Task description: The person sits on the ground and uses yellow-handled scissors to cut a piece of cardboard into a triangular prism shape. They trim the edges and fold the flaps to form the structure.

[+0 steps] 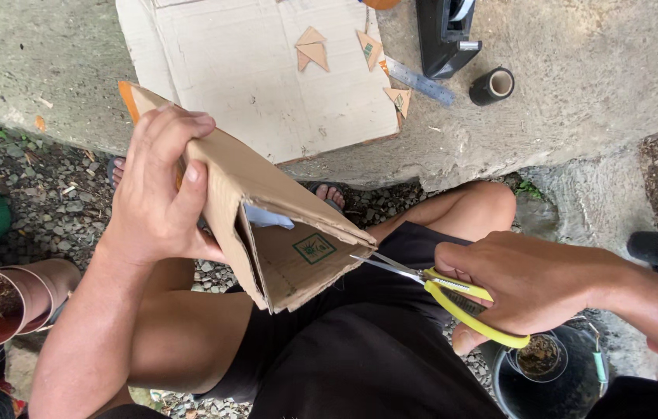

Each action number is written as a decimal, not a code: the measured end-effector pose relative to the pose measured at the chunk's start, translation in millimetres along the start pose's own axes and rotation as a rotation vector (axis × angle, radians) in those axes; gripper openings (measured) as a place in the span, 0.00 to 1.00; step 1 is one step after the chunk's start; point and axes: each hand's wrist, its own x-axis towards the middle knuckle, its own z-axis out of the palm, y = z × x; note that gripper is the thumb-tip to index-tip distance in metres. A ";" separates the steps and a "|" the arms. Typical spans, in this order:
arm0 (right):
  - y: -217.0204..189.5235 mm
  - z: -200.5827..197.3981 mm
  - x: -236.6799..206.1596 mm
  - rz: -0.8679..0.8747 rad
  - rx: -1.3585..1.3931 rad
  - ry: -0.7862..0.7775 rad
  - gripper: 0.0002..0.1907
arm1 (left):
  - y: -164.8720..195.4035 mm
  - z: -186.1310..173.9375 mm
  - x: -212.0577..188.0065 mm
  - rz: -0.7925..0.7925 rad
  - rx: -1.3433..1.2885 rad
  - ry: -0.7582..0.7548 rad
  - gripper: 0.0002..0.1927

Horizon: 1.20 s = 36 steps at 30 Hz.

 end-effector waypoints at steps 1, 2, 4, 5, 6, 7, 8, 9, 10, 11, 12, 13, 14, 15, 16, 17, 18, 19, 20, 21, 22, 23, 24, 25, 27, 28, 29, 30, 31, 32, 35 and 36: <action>-3.5 -0.6 -2.0 0.014 0.001 -0.017 0.33 | 1.7 -0.8 0.8 0.004 -0.001 0.008 0.64; -6.7 -0.9 -3.2 0.027 0.002 -0.034 0.32 | 3.2 -1.7 1.7 0.009 -0.002 0.016 0.64; -11.3 -1.3 -4.9 0.057 -0.009 -0.062 0.32 | 7.5 -3.2 3.4 0.010 0.014 0.033 0.64; -13.2 -0.7 -5.0 0.076 -0.017 -0.070 0.32 | 10.0 -4.7 3.9 0.011 0.028 0.043 0.64; -14.4 -0.3 -4.9 0.096 -0.026 -0.075 0.33 | 12.1 -5.7 4.6 0.014 0.043 0.056 0.64; -15.2 -0.2 -4.7 0.094 -0.003 -0.065 0.32 | 13.5 -6.6 5.5 0.013 0.045 0.052 0.64; -15.4 -0.4 -4.0 0.092 0.021 -0.055 0.31 | 14.8 -7.4 6.5 0.013 0.046 0.049 0.63; -15.7 -0.2 -3.4 0.092 0.046 -0.047 0.31 | 16.5 -7.3 7.3 0.011 0.045 0.044 0.63; -15.8 -0.4 -2.9 0.091 0.064 -0.042 0.31 | 18.0 -7.6 8.1 0.015 0.051 0.049 0.63; -15.7 -1.0 -2.5 0.090 0.080 -0.037 0.30 | 19.2 -8.7 8.3 0.019 0.059 0.056 0.62; -15.3 -2.8 -2.4 0.090 0.096 -0.029 0.30 | 19.1 -8.9 9.3 0.025 0.067 0.065 0.62; -15.3 -3.9 -2.4 0.098 0.087 -0.034 0.30 | 19.3 -10.2 9.7 0.023 0.081 0.062 0.61; -15.8 -5.0 -2.5 0.105 0.079 -0.042 0.29 | 19.9 -12.8 9.6 0.019 0.094 0.057 0.60; -16.4 -6.6 -2.7 0.111 0.069 -0.047 0.29 | 20.2 -14.0 9.8 0.017 0.109 0.054 0.59; -16.6 -8.6 -3.6 0.136 0.036 -0.066 0.28 | 20.6 -14.8 10.3 0.017 0.108 0.055 0.58; -17.2 -9.9 -4.5 0.159 0.005 -0.089 0.27 | 21.3 -17.0 10.1 0.015 0.104 0.053 0.58; -18.1 -11.2 -5.1 0.181 -0.027 -0.112 0.26 | 21.8 -18.3 10.4 0.014 0.102 0.050 0.58; -18.4 -12.7 -5.7 0.156 -0.020 -0.116 0.26 | 21.8 -18.0 11.0 0.016 0.093 0.050 0.58; -18.5 -14.7 -6.4 0.132 -0.014 -0.121 0.26 | 21.6 -17.9 11.8 0.018 0.084 0.050 0.59; -19.0 -15.4 -6.5 0.106 -0.008 -0.125 0.26 | 21.4 -17.9 12.5 0.019 0.076 0.050 0.59; -19.7 -15.7 -6.0 0.114 -0.012 -0.116 0.27 | 21.4 -17.8 13.2 0.016 0.074 0.034 0.58; -20.5 -15.6 -4.8 0.122 -0.016 -0.106 0.28 | 21.5 -17.7 13.7 0.012 0.073 0.018 0.56; -20.9 -15.7 -4.0 0.128 -0.021 -0.094 0.29 | 21.2 -17.7 14.4 0.010 0.074 0.003 0.55; -21.3 -15.4 -3.0 0.115 -0.020 -0.083 0.29 | 21.4 -17.4 14.6 0.008 0.057 0.001 0.55; -22.1 -14.7 -0.6 0.087 -0.016 -0.060 0.31 | 21.8 -16.7 14.6 0.005 0.024 -0.004 0.54; -22.2 -14.3 -0.5 0.090 -0.032 -0.060 0.31 | 21.7 -16.5 14.4 0.004 0.022 -0.004 0.54; -22.4 -13.4 -0.2 0.091 -0.047 -0.061 0.31 | 22.0 -16.0 13.7 0.002 0.020 -0.004 0.54; -22.8 -12.5 0.2 0.092 -0.063 -0.063 0.32 | 22.3 -15.7 12.9 -0.002 0.019 -0.006 0.53; -23.4 -11.2 0.8 0.085 -0.066 -0.057 0.31 | 22.1 -15.5 11.8 0.004 0.017 -0.002 0.54; -23.6 -10.2 1.0 0.079 -0.069 -0.051 0.31 | 21.1 -14.7 11.3 0.010 0.013 0.004 0.55; -24.3 -5.1 2.3 0.041 -0.068 -0.022 0.31 | 21.4 -14.5 7.7 0.008 0.016 0.006 0.55; -23.9 -3.9 2.5 0.025 -0.067 -0.010 0.30 | 21.6 -15.0 6.8 0.004 0.020 0.004 0.54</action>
